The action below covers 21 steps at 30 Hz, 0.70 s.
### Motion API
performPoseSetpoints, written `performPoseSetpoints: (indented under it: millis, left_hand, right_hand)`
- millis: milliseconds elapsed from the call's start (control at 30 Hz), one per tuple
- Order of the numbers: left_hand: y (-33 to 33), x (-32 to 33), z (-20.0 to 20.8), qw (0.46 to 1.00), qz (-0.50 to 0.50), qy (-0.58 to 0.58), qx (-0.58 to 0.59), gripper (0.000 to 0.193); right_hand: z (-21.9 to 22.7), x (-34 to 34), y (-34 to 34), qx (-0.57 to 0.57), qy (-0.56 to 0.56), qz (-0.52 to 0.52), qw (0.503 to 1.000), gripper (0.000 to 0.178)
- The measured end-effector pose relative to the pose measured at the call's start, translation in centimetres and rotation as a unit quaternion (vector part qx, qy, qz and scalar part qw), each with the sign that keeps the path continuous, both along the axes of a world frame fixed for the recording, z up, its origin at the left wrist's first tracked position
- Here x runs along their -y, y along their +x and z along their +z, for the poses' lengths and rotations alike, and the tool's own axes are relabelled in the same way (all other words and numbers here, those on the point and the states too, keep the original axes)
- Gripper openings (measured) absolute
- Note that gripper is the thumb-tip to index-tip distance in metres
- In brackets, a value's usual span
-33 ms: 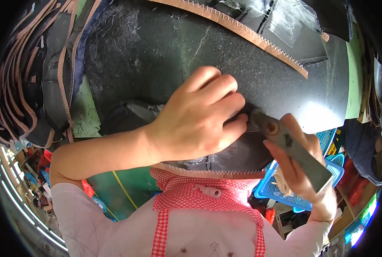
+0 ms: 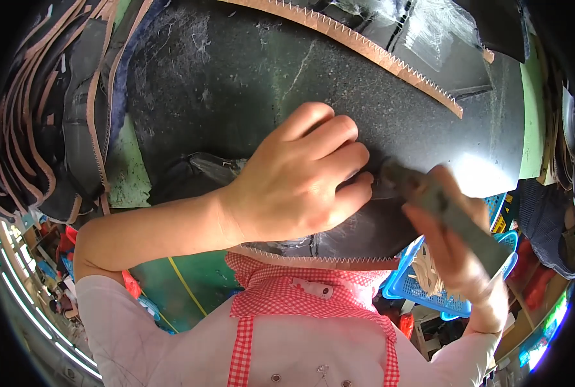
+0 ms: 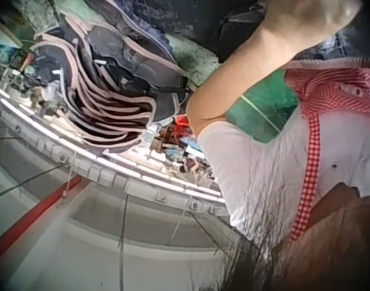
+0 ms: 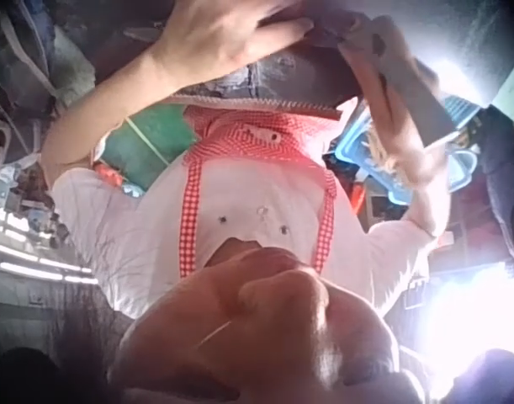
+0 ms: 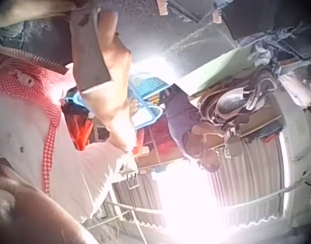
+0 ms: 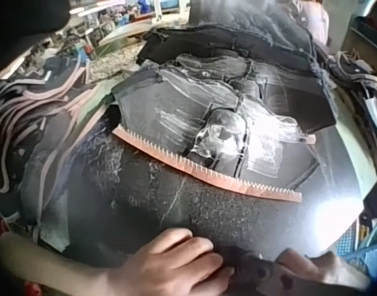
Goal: Hammering pieces of shoe leather on a workbench to flatten or join them during manufacturing.
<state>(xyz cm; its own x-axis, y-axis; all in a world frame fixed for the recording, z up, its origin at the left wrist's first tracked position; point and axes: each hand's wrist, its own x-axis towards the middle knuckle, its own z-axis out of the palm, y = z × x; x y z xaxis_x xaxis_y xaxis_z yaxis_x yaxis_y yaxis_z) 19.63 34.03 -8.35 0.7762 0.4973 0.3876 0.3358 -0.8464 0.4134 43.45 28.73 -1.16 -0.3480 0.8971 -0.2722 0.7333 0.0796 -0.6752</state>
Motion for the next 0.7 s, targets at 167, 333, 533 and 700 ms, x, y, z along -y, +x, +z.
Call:
performPoseSetpoints:
  millis: [167, 333, 533, 700]
  left_hand:
    - [-0.2, -1.2, 0.5, 0.998, 0.006, -0.063, 0.013, 0.024]
    - [-1.4, -1.4, 0.3, 0.992, -0.004, -0.123, 0.018, 0.020]
    - [-1.9, -2.8, 1.5, 0.983, -0.026, -0.160, -0.084, 0.015]
    - [-2.0, -2.4, 1.6, 0.995, -0.076, -0.057, -0.033, 0.014]
  right_hand:
    - [-0.3, 1.0, -0.2, 0.095, -0.041, 0.114, 0.988, 0.022]
    - [1.5, -1.2, -1.0, 0.039, -0.038, 0.053, 0.997, 0.017]
    - [1.1, -0.4, -2.2, 0.005, -0.066, 0.035, 0.997, 0.015]
    - [1.0, -0.2, -2.6, -0.003, -0.097, 0.042, 0.994, 0.009]
